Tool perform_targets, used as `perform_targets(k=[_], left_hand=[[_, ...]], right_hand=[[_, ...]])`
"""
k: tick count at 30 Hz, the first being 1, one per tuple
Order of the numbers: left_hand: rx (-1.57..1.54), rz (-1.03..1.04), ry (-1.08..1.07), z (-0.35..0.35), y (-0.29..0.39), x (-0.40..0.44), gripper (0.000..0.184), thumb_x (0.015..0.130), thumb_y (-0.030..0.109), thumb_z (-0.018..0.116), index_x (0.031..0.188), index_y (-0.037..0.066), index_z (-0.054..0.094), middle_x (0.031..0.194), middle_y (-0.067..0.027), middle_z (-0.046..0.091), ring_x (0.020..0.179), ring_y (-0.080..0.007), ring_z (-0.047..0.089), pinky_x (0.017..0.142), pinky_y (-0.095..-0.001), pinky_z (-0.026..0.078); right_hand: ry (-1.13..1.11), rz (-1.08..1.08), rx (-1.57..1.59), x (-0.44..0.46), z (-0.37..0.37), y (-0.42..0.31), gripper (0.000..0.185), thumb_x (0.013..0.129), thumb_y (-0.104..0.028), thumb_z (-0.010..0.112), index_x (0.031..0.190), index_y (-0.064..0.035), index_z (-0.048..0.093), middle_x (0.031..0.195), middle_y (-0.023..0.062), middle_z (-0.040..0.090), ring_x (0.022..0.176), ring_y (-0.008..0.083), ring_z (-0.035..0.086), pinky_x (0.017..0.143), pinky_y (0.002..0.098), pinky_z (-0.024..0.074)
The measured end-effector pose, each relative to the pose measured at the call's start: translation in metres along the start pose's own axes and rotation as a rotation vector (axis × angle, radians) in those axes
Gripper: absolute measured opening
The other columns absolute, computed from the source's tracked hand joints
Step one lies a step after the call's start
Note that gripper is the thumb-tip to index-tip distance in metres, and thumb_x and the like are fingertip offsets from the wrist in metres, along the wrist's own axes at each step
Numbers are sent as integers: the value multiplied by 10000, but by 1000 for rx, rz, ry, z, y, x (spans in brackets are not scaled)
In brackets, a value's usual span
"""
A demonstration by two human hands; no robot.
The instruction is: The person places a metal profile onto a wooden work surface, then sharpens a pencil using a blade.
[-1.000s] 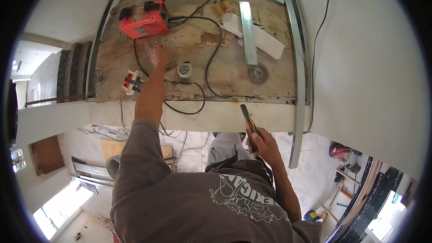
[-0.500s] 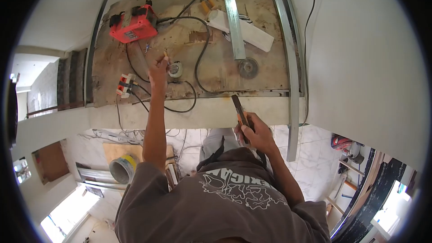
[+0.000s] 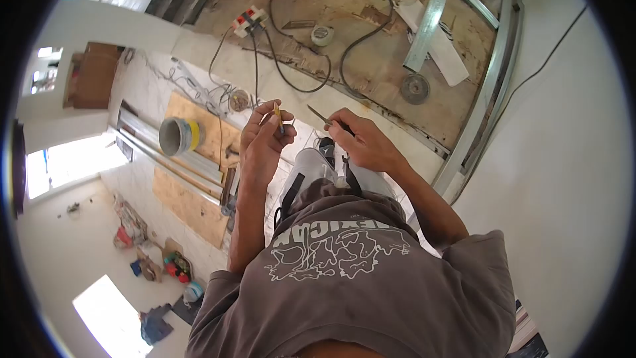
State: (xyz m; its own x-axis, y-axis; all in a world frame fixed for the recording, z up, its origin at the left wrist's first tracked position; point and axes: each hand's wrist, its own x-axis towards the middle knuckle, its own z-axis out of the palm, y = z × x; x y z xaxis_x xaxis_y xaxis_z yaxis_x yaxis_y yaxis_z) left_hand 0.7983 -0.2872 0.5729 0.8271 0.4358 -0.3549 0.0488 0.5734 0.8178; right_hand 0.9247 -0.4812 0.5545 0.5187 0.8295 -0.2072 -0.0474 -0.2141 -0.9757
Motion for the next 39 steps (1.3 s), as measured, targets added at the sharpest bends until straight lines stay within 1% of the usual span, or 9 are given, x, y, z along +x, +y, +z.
perform_targets(k=[4, 7, 15, 18, 21, 24, 30, 36, 39], left_hand=[[-64, 47, 49, -2, -5, -45, 312, 1036, 119, 493, 1314, -23, 499, 1014, -86, 641, 770, -133, 615, 675, -263, 502], [-77, 97, 55, -4, -3, -71, 318, 1052, 113, 469, 1321, -55, 495, 980, -65, 620, 746, -110, 579, 648, -247, 488], [101, 110, 102, -38, 8, -103, 384, 1062, 137, 481, 1379, -71, 538, 938, -33, 622, 748, -70, 550, 628, -213, 439], [118, 96, 93, -57, 16, -111, 394, 1051, 96, 476, 1393, -95, 512, 985, -43, 633, 764, -78, 539, 689, -214, 467], [34, 85, 95, -71, 22, -116, 388, 1045, 100, 484, 1395, -59, 539, 864, -11, 622, 772, -71, 536, 696, -227, 443], [157, 88, 25, -98, 25, -119, 399, 1021, 68, 494, 1394, -66, 536, 915, -33, 648, 796, -78, 543, 732, -233, 454], [253, -31, -42, -132, 37, -124, 424, 993, 73, 566, 1388, -77, 535, 967, -79, 710, 728, -89, 569, 686, -232, 477], [209, -37, 12, -149, 32, -126, 510, 949, 109, 695, 1382, -99, 522, 945, -115, 734, 728, -116, 658, 688, -251, 545], [135, -18, 40, -149, 26, -124, 497, 948, 103, 697, 1372, -96, 532, 944, -137, 736, 759, -139, 691, 704, -268, 575]], right_hand=[[-57, -193, -316, 0, 22, -34, 264, 966, -289, 630, 991, -27, 621, 776, 62, 593, 624, 233, 570, 597, 355, 455], [-113, -365, -561, 5, 42, -52, 279, 962, -315, 642, 943, -38, 615, 776, 70, 603, 613, 264, 593, 572, 375, 466], [-174, -500, -713, 16, 86, -64, 321, 953, -349, 667, 897, -39, 604, 776, 81, 607, 588, 276, 609, 541, 394, 471], [-193, -512, -708, 22, 104, -63, 304, 946, -330, 678, 908, -38, 603, 773, 81, 600, 588, 277, 601, 540, 392, 463], [-204, -518, -728, 28, 122, -65, 327, 946, -354, 671, 888, -39, 610, 785, 92, 627, 609, 291, 627, 547, 406, 489], [-230, -505, -771, 32, 134, -66, 324, 940, -355, 677, 895, -40, 613, 784, 98, 622, 625, 295, 631, 552, 408, 491], [-274, -517, -833, 39, 158, -61, 334, 936, -368, 673, 902, -41, 615, 787, 106, 613, 650, 299, 637, 555, 407, 498], [-298, -512, -889, 45, 174, -62, 312, 935, -355, 665, 906, -48, 611, 805, 99, 621, 664, 288, 643, 550, 404, 502], [-322, -540, -907, 47, 172, -60, 289, 930, -338, 664, 908, -55, 608, 805, 95, 616, 660, 282, 641, 545, 402, 502]])
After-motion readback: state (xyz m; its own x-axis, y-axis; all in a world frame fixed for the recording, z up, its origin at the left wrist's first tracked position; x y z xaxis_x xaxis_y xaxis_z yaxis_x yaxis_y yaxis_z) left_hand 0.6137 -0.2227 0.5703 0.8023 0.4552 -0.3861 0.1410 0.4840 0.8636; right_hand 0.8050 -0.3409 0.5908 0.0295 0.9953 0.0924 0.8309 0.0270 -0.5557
